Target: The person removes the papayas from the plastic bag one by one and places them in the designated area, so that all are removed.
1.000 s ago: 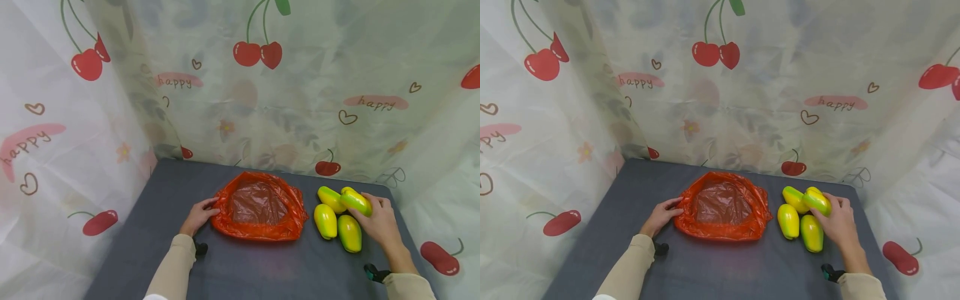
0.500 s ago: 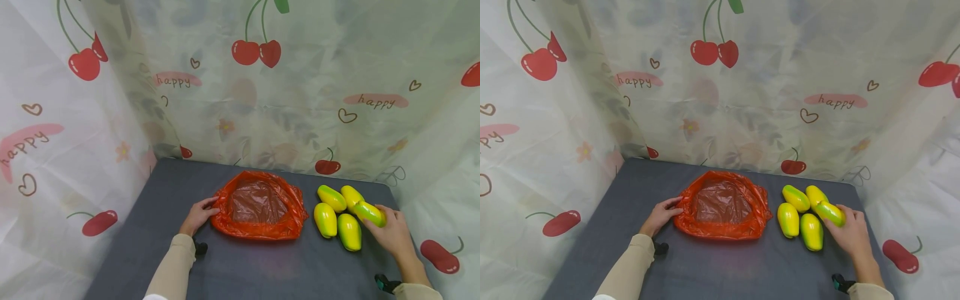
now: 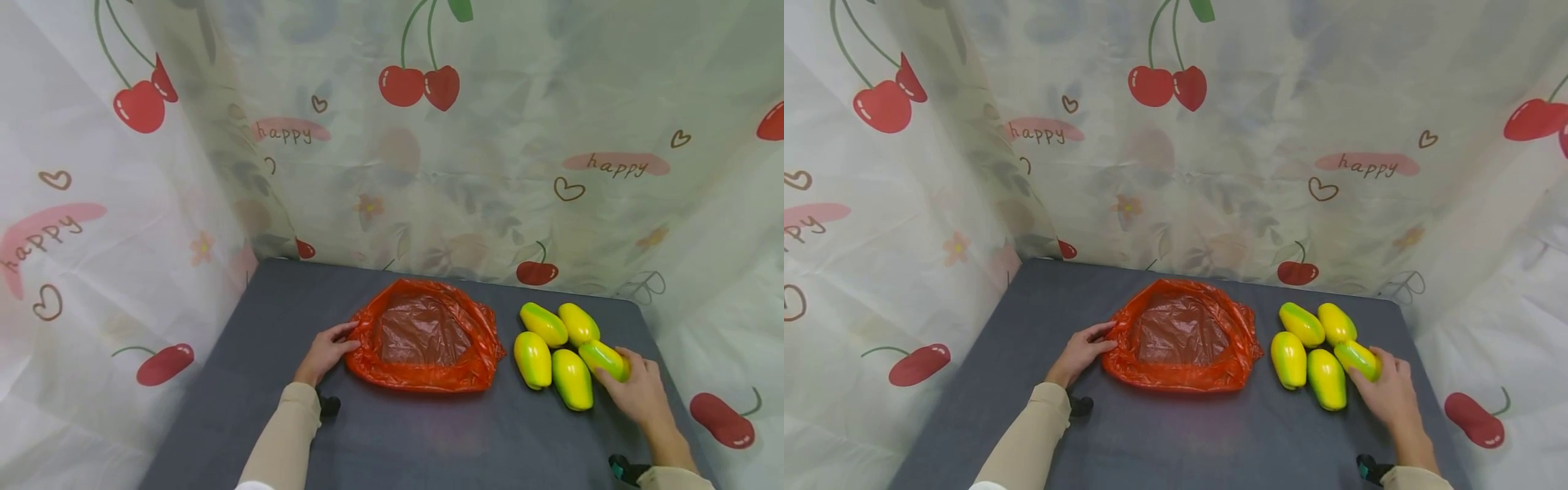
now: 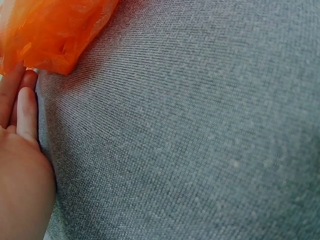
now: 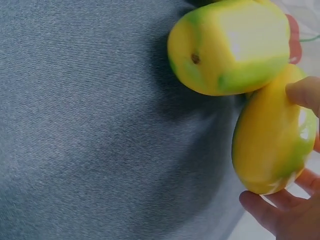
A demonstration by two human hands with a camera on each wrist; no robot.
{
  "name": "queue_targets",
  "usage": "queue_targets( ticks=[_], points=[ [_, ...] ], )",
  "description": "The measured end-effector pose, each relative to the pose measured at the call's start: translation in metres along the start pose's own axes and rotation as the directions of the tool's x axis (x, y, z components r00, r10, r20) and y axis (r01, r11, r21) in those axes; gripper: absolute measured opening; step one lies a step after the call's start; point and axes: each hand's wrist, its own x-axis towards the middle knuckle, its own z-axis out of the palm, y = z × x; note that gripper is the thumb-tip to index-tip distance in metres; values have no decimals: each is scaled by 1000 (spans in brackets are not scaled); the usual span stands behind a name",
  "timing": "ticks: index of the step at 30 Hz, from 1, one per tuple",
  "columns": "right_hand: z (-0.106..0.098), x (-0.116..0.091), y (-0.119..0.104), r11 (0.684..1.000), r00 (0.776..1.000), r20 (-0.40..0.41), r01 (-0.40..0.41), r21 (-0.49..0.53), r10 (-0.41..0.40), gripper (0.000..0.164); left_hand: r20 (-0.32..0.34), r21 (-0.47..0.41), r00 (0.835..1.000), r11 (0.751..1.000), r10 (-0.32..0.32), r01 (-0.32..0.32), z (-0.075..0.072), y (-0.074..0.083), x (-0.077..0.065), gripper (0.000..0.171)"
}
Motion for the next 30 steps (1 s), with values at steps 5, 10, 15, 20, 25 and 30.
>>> queue_targets(
  ticks=[5,10,15,20,25,30],
  points=[
    [5,0,4,999,999,29,-39,3,39,86,-5,3,1000,1000,-7,7,0,0,0,49],
    [9,0,8,999,998,41,-43,11,43,88,-5,2,1000,1000,-4,4,0,-1,1,50],
    [11,1,10,998,997,53,-53,20,52,90,5,-24,1000,1000,10,-10,0,-5,4,51],
    [11,2,9,998,995,67,-68,9,67,92,7,-26,1000,1000,17,-17,0,-7,6,52],
    [11,4,10,997,994,89,-70,-14,71,94,5,-10,1000,1000,14,-14,0,-6,6,53],
    [11,6,9,997,993,95,-70,-33,73,93,0,-5,1000,1000,-1,1,0,-4,6,52]
  ],
)
